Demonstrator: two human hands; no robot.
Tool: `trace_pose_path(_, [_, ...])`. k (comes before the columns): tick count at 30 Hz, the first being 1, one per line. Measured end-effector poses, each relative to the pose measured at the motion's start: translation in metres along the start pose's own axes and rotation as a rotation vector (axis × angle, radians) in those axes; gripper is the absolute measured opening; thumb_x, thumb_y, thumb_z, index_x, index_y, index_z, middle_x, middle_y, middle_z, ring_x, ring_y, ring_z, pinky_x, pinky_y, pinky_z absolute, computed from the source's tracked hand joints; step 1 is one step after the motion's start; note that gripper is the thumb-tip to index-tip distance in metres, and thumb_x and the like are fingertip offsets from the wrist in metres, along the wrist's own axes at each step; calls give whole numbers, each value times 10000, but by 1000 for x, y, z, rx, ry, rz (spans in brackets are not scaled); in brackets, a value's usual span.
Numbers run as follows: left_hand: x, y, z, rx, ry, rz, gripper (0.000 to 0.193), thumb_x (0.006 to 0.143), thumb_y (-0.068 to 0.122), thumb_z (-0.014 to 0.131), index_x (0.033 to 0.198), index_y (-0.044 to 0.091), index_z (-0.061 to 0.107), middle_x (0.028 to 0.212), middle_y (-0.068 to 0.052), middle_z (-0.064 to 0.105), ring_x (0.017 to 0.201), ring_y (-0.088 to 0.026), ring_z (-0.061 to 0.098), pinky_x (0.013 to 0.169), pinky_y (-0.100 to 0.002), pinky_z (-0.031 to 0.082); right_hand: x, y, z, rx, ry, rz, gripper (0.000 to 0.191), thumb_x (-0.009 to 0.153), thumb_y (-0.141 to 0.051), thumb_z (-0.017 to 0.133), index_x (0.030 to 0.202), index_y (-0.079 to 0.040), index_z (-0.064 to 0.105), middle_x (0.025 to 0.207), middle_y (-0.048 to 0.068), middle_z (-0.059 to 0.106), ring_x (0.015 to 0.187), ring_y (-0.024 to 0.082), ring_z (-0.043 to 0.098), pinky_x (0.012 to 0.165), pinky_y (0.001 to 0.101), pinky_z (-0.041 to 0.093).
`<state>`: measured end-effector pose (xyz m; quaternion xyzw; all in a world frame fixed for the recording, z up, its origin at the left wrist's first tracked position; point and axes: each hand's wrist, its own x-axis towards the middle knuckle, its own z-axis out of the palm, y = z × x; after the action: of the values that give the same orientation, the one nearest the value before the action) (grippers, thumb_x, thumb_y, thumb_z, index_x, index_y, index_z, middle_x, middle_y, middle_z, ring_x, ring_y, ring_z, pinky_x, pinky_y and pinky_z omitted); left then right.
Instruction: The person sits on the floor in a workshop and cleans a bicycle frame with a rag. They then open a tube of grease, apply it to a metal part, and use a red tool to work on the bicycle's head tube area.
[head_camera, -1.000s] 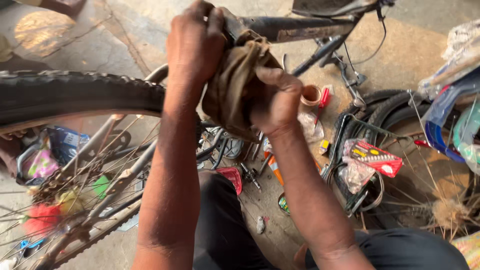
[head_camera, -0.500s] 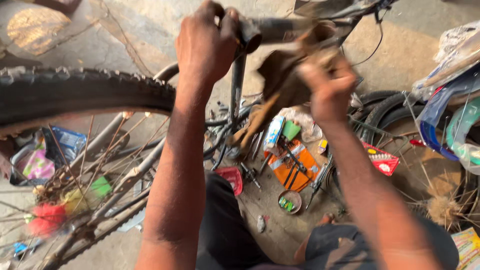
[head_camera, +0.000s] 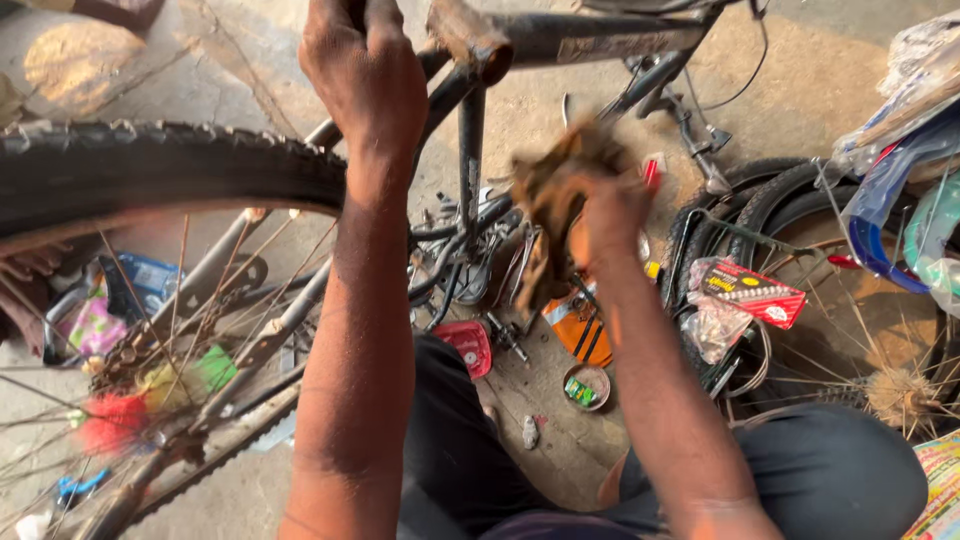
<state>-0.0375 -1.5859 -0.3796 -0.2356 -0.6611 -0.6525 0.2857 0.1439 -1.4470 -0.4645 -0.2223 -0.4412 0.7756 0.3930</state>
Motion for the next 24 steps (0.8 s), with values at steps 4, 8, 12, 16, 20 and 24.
trace_pose_path(4, [0,1,-1,-14,15,10,171,984,42,591,818,5,610,653,-64,598,576,-156,488,593,-377,404,-2,-18,25,-349,59,-690,465,887,-66,801,1249,-64,510,1238,61,644,1123,209,675,1049,382,546])
trace_pose_path(8, [2,10,-3,-56,18,-30,120,948,56,606,843,11,646,704,-40,692,623,-129,619,627,-346,515,-23,-14,69,-946,-435,-1071,528,769,15,737,1270,-54,588,1383,220,540,1268,423,584,1057,448,529])
trace_pose_path(12, [4,12,-4,-91,20,-53,126,961,79,619,884,-15,655,739,-53,710,664,-146,626,663,-347,531,-17,-29,63,-616,-716,-504,429,797,-9,724,1209,-62,617,1270,205,588,1156,401,626,994,477,568])
trace_pose_path(16, [2,5,-5,19,11,-16,130,946,103,637,902,2,707,780,-69,708,709,-159,663,689,-352,556,8,-43,51,-1484,-737,-893,344,838,-42,716,1175,-38,648,1300,179,628,1014,331,654,866,427,572])
trace_pose_path(20, [-2,3,-5,10,-38,-50,150,963,130,658,913,-4,702,823,-83,743,742,-171,698,747,-355,579,18,-47,67,-1039,-830,-793,349,777,-77,801,1073,-9,631,1158,212,639,1067,310,635,905,410,563])
trace_pose_path(24, [-3,7,-6,6,-34,-27,137,953,129,672,921,-1,702,838,-85,758,748,-162,717,755,-346,589,8,-59,75,150,-795,172,284,864,-21,709,1132,-99,655,1066,118,623,888,200,632,793,315,593])
